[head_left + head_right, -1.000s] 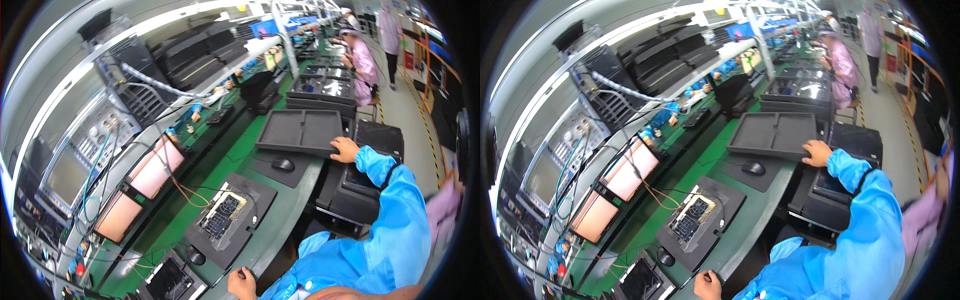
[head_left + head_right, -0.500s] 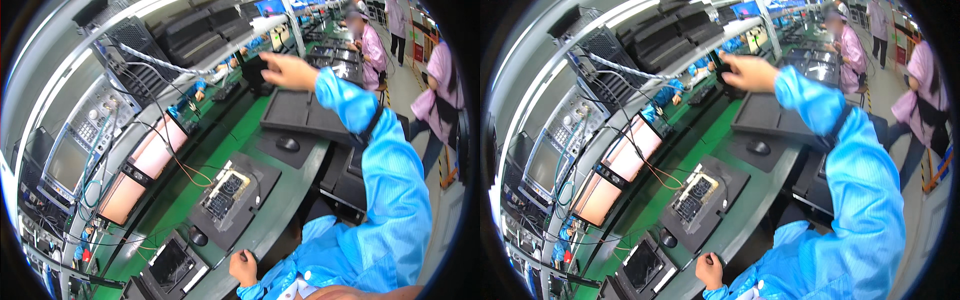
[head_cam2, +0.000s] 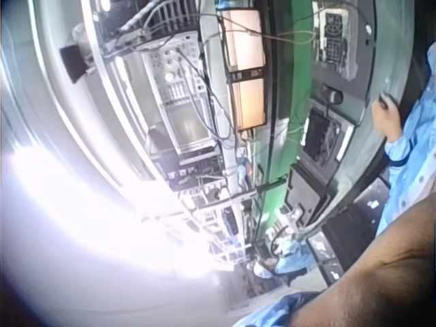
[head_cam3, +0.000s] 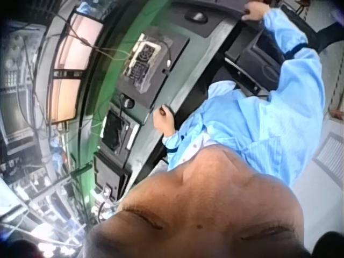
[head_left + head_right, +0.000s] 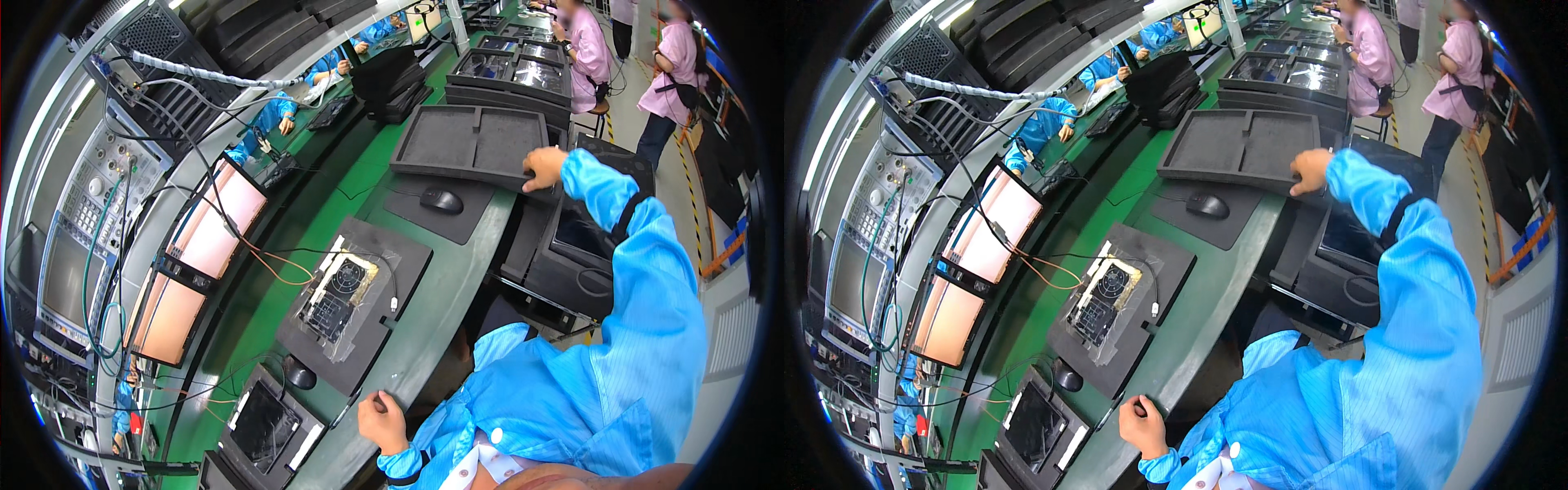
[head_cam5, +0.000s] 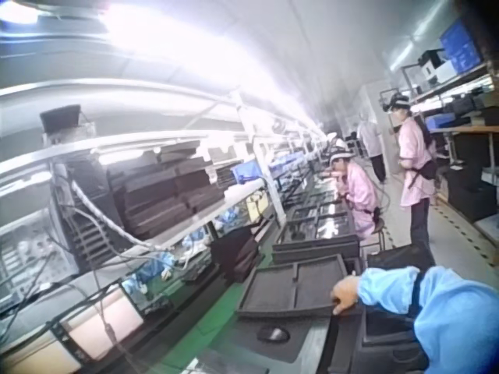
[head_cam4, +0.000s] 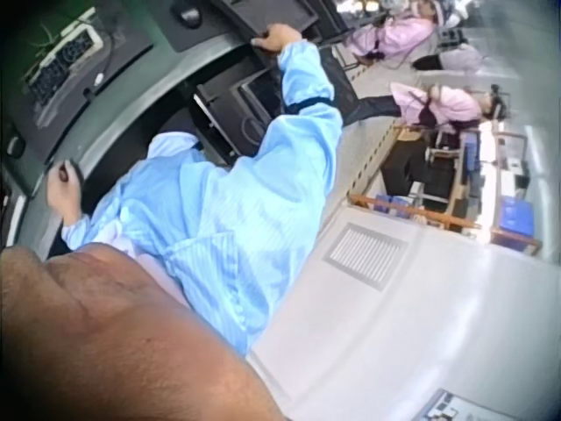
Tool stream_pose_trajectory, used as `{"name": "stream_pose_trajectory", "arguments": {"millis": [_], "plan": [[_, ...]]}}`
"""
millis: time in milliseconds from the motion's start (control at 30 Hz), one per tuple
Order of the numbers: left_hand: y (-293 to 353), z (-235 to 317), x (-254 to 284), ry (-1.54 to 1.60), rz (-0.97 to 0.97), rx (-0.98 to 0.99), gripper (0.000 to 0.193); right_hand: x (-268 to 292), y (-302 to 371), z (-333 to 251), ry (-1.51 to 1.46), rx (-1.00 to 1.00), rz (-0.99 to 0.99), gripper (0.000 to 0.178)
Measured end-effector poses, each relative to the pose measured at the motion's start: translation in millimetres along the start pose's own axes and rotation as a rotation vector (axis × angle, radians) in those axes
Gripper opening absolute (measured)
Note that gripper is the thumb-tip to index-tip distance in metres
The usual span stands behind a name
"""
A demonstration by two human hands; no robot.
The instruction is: Assembling and testing tablet-like electronic devices on a production line.
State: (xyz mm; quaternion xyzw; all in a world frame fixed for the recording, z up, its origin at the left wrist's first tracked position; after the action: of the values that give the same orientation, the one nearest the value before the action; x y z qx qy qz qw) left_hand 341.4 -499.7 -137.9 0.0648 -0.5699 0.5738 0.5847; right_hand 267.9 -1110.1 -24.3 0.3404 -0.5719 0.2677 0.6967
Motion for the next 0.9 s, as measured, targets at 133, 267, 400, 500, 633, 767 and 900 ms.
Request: {"name": "stream_pose_trajectory", "arguments": {"millis": [133,267,400,500,633,767,900], "plan": [[3,1,4,-0.004,-0.014,0.033,0.008,-39,0,1,-0.046,0.075,0.311,0.05],[4,4,5,-0.016,-0.012,0.014,0.009,-43,9,0,-0.172,0.171,0.414,0.036],[5,0,3,0.015,-0.029,0.011,0.009,11,29,11,-0.359,0.277,0.706,0.033],[2,0,7,0.135,-0.116,0.064,0.01,55,58,23,-0.401,0.18,0.753,0.033],[-6,13,21,0.188,-0.191,-0.008,0.011,79,100,36,-0.393,0.015,0.778,0.035],[-28,44,24,0.632,-0.28,0.013,0.008,38,143,63,-0.356,-0.183,0.843,0.035],[-39,49,25,1.059,-0.655,0.165,0.019,33,143,50,-0.242,-0.153,0.832,0.035]]}}
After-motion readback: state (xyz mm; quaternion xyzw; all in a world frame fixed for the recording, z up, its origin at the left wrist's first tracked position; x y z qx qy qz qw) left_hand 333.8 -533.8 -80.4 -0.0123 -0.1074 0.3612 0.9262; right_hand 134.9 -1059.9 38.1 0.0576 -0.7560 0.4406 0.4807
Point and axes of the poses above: each hand's wrist, its own y-axis away from the middle knuckle, its own x-axis out of the back of the hand, z = x × y, the point moved 3 cm from there along -y, towards the middle knuckle, and after that the axes turned 12 degrees about -x, right-handed, at the moved point
